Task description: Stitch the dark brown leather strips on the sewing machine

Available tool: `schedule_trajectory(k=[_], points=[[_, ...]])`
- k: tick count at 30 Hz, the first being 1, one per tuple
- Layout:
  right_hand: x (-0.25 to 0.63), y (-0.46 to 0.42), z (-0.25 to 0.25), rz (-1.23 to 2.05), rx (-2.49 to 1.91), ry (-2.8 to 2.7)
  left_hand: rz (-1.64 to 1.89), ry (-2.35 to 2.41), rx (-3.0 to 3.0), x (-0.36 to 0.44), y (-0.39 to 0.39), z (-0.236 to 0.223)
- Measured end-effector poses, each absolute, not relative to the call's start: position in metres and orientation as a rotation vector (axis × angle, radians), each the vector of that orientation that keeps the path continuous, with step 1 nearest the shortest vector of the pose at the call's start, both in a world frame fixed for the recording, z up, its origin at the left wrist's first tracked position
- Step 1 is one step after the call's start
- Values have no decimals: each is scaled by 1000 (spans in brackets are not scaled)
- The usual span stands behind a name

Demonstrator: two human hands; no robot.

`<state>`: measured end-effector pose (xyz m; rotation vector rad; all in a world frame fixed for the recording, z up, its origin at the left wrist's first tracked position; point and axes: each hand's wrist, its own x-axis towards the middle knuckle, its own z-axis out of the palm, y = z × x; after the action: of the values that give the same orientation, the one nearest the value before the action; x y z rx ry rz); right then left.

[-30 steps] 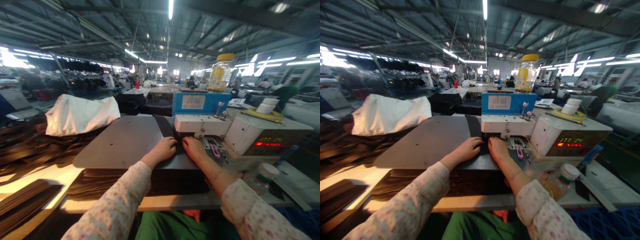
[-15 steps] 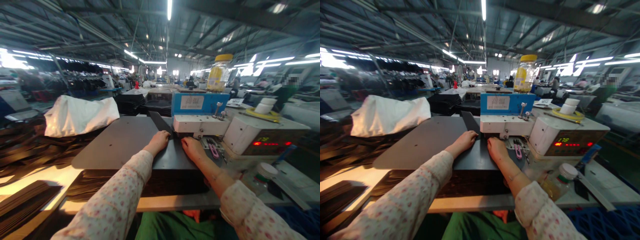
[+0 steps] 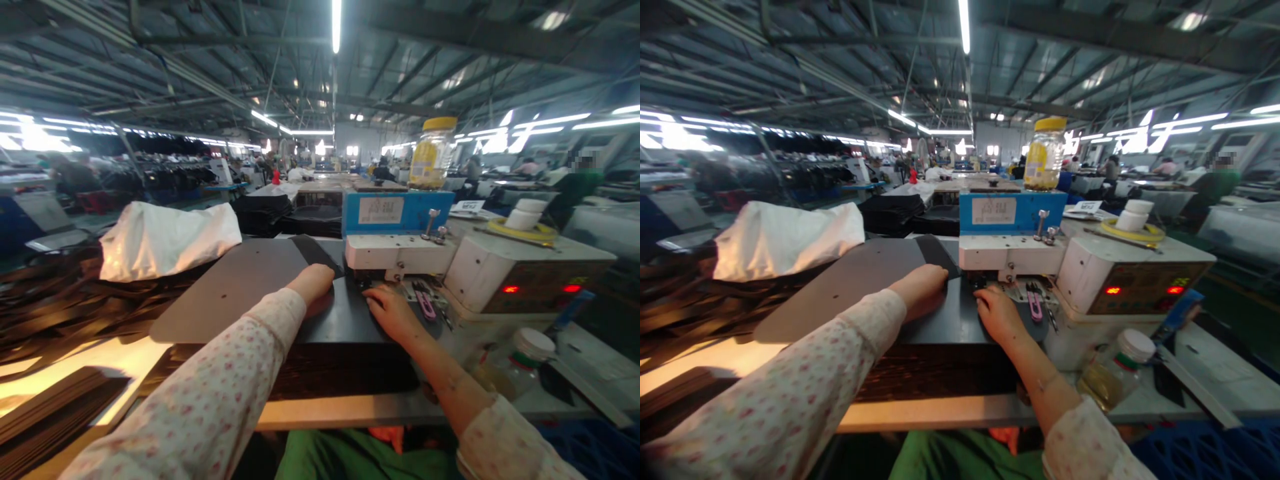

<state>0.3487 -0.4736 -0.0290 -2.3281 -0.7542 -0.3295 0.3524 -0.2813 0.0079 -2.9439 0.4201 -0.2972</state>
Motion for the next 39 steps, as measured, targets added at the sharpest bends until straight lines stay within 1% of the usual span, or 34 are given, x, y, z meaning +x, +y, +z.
schedule_trajectory(k=[4, 8, 14, 19, 29, 33, 39], points=[[344, -473, -26, -356, -2350, -743, -332, 469, -2904, 356, -280, 3], [332, -477, -27, -404, -2323, -750, -379, 404, -2913, 352, -265, -1], [300, -490, -38, -488, -2178, -837, -522, 478, -3057, 294, -240, -11], [286, -494, -42, -503, -2133, -831, -557, 447, -3135, 244, -240, -12], [271, -495, -45, -463, -2047, -813, -546, 453, -3110, 216, -252, -8], [257, -493, -49, -325, -1949, -811, -590, 493, -3109, 213, -253, -10], [236, -481, -66, 82, -1829, -651, -642, 662, -3142, 196, -270, -11]])
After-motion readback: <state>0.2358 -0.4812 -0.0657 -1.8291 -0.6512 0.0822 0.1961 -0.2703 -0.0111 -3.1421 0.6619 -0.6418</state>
